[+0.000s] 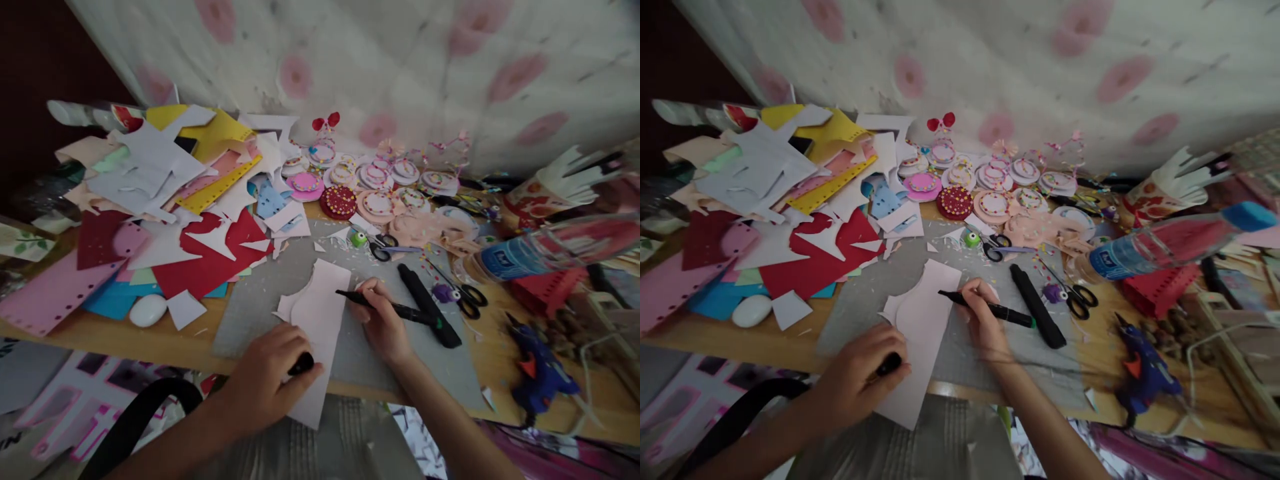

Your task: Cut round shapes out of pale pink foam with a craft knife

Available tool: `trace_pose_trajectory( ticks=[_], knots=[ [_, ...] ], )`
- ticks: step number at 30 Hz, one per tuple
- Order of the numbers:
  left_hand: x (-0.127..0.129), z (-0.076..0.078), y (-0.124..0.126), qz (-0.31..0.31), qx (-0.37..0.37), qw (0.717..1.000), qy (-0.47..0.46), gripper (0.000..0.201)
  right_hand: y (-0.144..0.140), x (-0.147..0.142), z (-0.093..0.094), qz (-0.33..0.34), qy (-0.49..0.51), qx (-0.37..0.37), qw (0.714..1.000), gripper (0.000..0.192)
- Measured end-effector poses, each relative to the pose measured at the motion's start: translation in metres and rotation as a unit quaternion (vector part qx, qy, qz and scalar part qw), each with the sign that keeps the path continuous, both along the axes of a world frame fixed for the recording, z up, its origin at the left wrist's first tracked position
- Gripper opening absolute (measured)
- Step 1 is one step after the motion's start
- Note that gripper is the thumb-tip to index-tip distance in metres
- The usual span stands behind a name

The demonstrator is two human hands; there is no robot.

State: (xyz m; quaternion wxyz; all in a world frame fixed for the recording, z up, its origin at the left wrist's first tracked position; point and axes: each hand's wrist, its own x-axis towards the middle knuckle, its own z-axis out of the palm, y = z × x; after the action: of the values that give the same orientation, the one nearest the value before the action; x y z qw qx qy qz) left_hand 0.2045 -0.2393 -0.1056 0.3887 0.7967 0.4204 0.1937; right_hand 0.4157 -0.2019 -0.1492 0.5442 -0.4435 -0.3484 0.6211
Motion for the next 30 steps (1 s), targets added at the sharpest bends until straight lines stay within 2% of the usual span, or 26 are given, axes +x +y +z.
trace_pose_trajectory(
  ticks=[2,7,12,18,24,30],
  knots=[
    [0.012,-0.010,-0.006,-0.017,0.046,0.999,0.011,0.015,0.006,0.012,-0.005,-0.030,-0.013,0.009,0.999,0.021],
    [0.031,-0.032,-0.013,-0.044,0.140,0.985,0.090,0.037,0.022,0.035,-0.001,-0.088,-0.044,0.029,0.995,0.015],
    [0.031,-0.030,-0.014,-0.055,0.144,0.982,0.110,0.034,0.038,0.026,0.008,-0.071,-0.038,0.039,0.996,0.013],
    [0.025,-0.027,-0.007,-0.083,0.147,0.979,0.112,0.034,0.045,0.008,0.001,-0.036,0.035,0.020,0.999,0.014],
    [0.021,-0.030,-0.001,-0.076,0.161,0.979,0.097,0.032,0.048,0.013,0.001,-0.048,0.098,-0.023,0.994,0.016],
    [0.013,-0.043,-0.001,-0.090,0.196,0.970,0.110,0.037,0.051,0.018,0.002,-0.083,0.124,-0.065,0.987,0.018]
  ],
)
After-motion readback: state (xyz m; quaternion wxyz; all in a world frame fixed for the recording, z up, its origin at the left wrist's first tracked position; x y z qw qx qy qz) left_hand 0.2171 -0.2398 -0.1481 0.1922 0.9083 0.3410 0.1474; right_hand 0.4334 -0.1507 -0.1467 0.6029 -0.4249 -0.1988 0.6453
